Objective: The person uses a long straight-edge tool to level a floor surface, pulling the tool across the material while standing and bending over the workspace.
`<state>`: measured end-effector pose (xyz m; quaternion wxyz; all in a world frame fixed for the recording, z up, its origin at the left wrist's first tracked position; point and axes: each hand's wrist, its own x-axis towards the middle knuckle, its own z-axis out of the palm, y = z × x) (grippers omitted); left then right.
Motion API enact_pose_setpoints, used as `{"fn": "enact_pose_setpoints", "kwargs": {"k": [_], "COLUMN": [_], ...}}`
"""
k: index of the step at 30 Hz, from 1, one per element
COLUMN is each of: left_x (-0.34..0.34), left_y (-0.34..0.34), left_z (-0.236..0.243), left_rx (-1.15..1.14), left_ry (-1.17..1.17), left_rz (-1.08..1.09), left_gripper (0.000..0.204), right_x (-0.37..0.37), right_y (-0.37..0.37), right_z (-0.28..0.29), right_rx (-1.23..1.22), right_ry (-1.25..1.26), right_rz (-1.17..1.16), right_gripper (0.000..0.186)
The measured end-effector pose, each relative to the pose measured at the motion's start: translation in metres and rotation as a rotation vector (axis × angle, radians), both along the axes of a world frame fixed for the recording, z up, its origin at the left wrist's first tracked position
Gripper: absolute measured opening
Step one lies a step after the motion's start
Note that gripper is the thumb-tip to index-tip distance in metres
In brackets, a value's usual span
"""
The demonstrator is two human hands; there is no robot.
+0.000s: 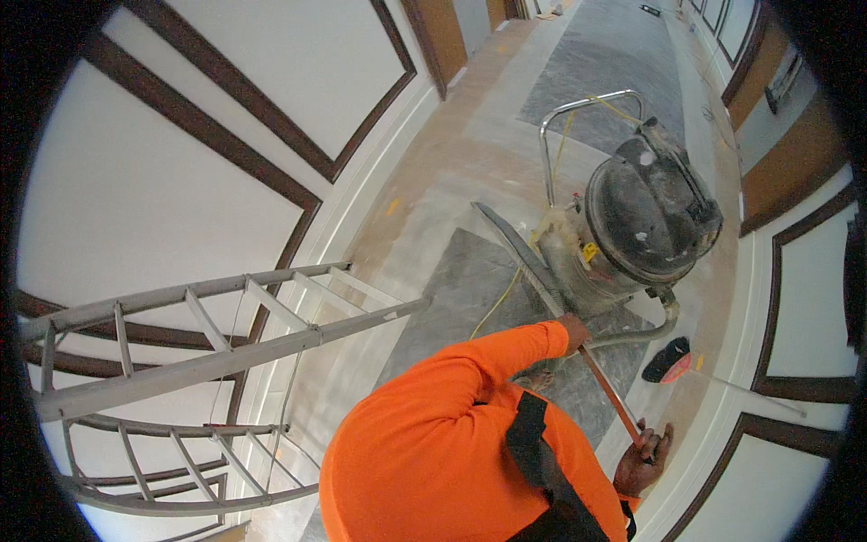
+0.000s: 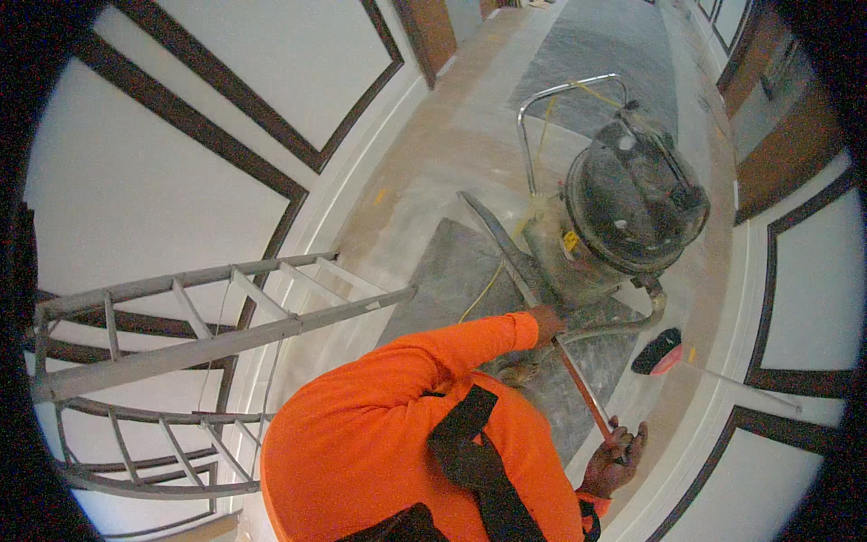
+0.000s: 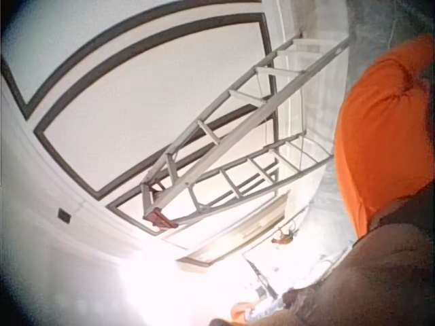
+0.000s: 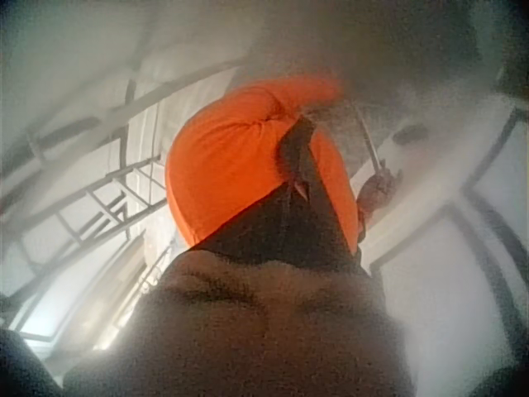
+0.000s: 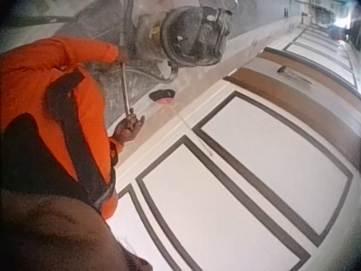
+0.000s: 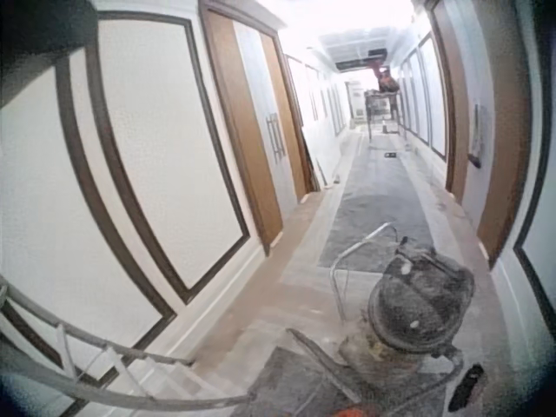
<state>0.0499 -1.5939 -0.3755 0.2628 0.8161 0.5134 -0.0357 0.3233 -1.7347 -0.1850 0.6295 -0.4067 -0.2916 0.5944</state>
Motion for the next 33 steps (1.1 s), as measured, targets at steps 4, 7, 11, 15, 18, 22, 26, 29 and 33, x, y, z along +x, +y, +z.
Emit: {"fn": "enact_pose_setpoints", "kwargs": {"k": [4, 7, 11, 15, 18, 22, 26, 29, 33], "left_x": [-0.01, -0.033, -0.091, -0.15, -0.185, -0.207, -0.244, -0.237, -0.211], "left_y": [0.019, 0.034, 0.026, 0.012, 0.016, 0.053, 0.071, 0.091, 0.1], "left_z": [-0.028, -0.011, -0.033, -0.059, -0.059, -0.024, -0.057, -0.02, -0.035], "left_rx": [0.11, 0.027, -0.057, -0.054, -0.061, -0.038, -0.002, 0.03, 0.127], "left_ry": [-0.03, 0.058, 0.142, 0.089, 0.099, 0.12, 0.174, 0.174, 0.074], "left_rz": [-0.044, -0.056, -0.013, 0.09, 0.162, 0.153, 0.103, -0.016, -0.218], "left_gripper": [0.026, 0.026, 0.024, 0.02, 0.022, 0.022, 0.019, 0.015, 0.015], "right_x": [-0.005, -0.027, -0.07, -0.112, -0.147, -0.183, -0.231, -0.252, -0.245], "right_y": [0.013, 0.035, 0.063, 0.084, 0.093, 0.103, 0.094, 0.08, 0.044], "right_z": [-0.022, -0.035, -0.049, -0.057, -0.053, -0.058, -0.05, -0.043, -0.037], "right_rx": [0.029, -0.009, -0.113, -0.088, 0.009, 0.075, -0.039, -0.063, -0.067], "right_ry": [0.016, 0.227, 0.25, 0.232, 0.053, -0.073, 0.141, 0.077, -0.288], "right_rz": [0.026, 0.032, 0.094, 0.238, 0.276, 0.202, 0.148, -0.024, -0.208], "right_gripper": [0.043, 0.039, 0.036, 0.031, 0.03, 0.032, 0.035, 0.038, 0.041]}}
